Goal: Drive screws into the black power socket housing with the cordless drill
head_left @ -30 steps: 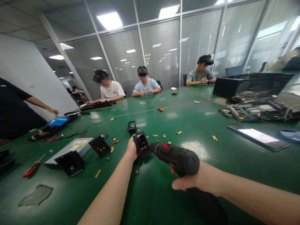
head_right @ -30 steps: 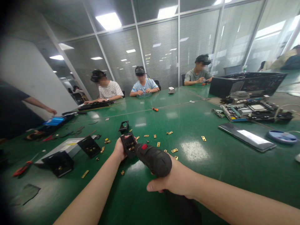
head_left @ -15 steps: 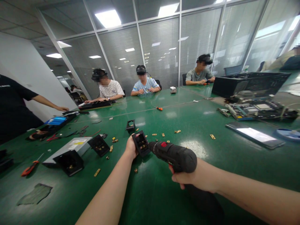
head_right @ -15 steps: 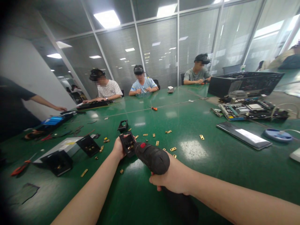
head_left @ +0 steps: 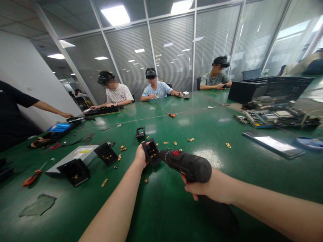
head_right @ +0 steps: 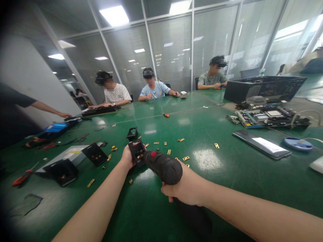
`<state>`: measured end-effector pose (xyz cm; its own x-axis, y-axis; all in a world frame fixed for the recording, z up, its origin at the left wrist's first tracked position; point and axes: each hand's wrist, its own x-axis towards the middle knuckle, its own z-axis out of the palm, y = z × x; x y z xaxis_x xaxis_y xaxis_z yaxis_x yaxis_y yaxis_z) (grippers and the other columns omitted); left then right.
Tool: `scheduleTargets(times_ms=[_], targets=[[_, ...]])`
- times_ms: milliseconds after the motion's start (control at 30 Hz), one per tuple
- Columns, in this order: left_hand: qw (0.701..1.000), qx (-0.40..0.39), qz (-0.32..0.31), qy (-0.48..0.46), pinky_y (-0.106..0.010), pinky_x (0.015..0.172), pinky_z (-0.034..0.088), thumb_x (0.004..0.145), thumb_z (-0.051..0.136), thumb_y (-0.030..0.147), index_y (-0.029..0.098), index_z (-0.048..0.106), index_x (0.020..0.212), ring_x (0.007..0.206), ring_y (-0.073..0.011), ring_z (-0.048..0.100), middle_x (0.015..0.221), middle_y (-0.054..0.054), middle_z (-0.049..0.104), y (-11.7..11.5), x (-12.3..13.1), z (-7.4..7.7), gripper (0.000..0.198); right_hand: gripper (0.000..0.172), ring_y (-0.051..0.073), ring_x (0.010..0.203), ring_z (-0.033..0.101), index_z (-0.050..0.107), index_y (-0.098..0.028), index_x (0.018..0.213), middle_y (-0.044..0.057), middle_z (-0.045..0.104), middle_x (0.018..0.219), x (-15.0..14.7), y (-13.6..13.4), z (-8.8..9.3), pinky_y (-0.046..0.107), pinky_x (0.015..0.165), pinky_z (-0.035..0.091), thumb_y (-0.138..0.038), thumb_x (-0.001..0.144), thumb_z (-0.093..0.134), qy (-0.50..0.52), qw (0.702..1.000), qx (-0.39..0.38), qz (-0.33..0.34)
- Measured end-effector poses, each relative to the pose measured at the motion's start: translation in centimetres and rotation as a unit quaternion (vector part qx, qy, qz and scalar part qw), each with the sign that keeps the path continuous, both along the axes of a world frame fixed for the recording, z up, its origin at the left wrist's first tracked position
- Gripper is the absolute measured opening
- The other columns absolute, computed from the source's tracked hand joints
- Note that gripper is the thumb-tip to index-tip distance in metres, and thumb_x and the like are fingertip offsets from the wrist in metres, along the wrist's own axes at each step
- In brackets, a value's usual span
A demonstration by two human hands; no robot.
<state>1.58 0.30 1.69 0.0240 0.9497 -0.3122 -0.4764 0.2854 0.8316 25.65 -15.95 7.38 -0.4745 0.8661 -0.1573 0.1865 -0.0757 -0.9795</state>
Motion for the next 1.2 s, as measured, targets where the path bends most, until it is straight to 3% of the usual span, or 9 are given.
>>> scheduleTargets(times_ms=[300, 567, 1200], targets=[[1.000, 0.001, 0.002, 0.001, -0.035, 0.051, 0.053, 0.079, 0.047, 0.033, 0.011, 0.065, 0.085, 0.053, -0.0237, 0.064, 0.062, -0.010, 0.066, -0.26, 0.15, 0.25, 0.029, 0.029, 0.010, 0.048, 0.057, 0.059, -0.017, 0.092, -0.003, 0.059, 0.070, -0.21, -0.22, 0.53, 0.022, 0.047, 0.041, -0.008, 0.065, 0.059, 0.009, 1.000, -0.006, -0.009], [1.000, 0.003, -0.005, 0.006, -0.035, 0.055, 0.054, 0.079, 0.047, 0.033, 0.012, 0.064, 0.080, 0.055, -0.0237, 0.064, 0.064, -0.011, 0.066, -0.18, 0.02, 0.12, 0.027, 0.014, 0.011, 0.050, 0.059, 0.052, -0.017, 0.073, -0.004, 0.056, 0.066, -0.18, -0.19, 0.80, 0.025, 0.053, 0.045, -0.011, 0.064, 0.061, 0.008, 1.000, -0.014, -0.007], [1.000, 0.006, -0.006, 0.011, -0.036, 0.054, 0.054, 0.078, 0.048, 0.032, 0.009, 0.066, 0.087, 0.056, -0.0246, 0.065, 0.065, -0.012, 0.068, -0.19, -0.04, 0.11, 0.030, 0.011, 0.010, 0.049, 0.058, 0.052, -0.016, 0.073, -0.005, 0.054, 0.061, -0.15, -0.13, 0.83, 0.023, 0.051, 0.044, -0.012, 0.065, 0.059, -0.001, 1.000, 0.011, 0.003]])
